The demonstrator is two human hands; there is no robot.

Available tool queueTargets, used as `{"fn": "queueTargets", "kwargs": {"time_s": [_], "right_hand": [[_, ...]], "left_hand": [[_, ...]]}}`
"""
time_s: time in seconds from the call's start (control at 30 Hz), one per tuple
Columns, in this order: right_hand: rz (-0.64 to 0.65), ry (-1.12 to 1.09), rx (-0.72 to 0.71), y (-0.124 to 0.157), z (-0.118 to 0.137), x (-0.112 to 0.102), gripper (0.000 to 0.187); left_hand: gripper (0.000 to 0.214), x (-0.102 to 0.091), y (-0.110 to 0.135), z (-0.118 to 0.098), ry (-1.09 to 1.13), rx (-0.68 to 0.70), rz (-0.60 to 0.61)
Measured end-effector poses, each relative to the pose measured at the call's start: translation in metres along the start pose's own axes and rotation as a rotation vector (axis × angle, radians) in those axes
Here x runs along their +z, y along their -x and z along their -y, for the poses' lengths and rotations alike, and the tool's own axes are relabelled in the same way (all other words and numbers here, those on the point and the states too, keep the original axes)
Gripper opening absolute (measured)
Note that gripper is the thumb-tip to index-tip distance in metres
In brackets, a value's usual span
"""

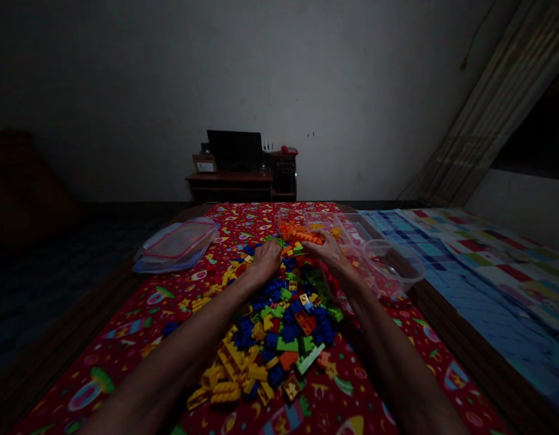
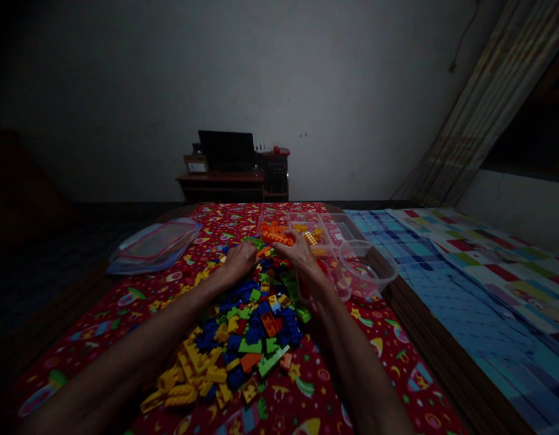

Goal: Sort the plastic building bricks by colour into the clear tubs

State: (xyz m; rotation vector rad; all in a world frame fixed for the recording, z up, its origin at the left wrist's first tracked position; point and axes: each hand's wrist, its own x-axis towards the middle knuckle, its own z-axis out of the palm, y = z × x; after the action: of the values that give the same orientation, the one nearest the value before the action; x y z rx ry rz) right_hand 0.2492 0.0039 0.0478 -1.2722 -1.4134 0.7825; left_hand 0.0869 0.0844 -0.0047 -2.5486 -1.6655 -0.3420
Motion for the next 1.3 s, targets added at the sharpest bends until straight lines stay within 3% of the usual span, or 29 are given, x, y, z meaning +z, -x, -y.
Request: {"fn": "queueTargets", "kwargs": {"time_s": [0.23,0.33,0.47,0.63,0.87,1.17,1.3], "right_hand": [[-0.012,-0.123,0.042,-0.008,-0.013,0.001,0.037],[-0.042,-0.13,0.082,-0.018,-0.027,0.009,0.035],[-0.057,-0.113,0.109,-0.022,-0.039,0.022,0.034],[0.159,-0.179,0.134,-0.009,-0.029,0.031,0.029],[0.288,-0.381,0.252,-0.007,-0.035,0.045,0.038],[0.245,-0.179,0.129,0.003,-0.024,0.053,0.035],[0.176,-0.117,0.102,-0.002,-0.025,0.051,0.035]], "left_hand": [[0.026,-0.023,0.002,0.018,0.304,-0.153,-0.026],[0.03,-0.031,0.014,0.022,0.567,-0.139,-0.03],[0.038,-0.034,0.039,0.009,0.814,-0.072,-0.018],[0.027,-0.029,0.052,-0.006,0.781,-0.112,-0.035],[0.025,-0.021,0.053,-0.001,0.837,-0.129,0.013],[0.024,-0.02,0.059,-0.006,0.649,-0.128,-0.033],[0.026,-0.032,0.061,-0.007,0.666,-0.094,0.005]]}}
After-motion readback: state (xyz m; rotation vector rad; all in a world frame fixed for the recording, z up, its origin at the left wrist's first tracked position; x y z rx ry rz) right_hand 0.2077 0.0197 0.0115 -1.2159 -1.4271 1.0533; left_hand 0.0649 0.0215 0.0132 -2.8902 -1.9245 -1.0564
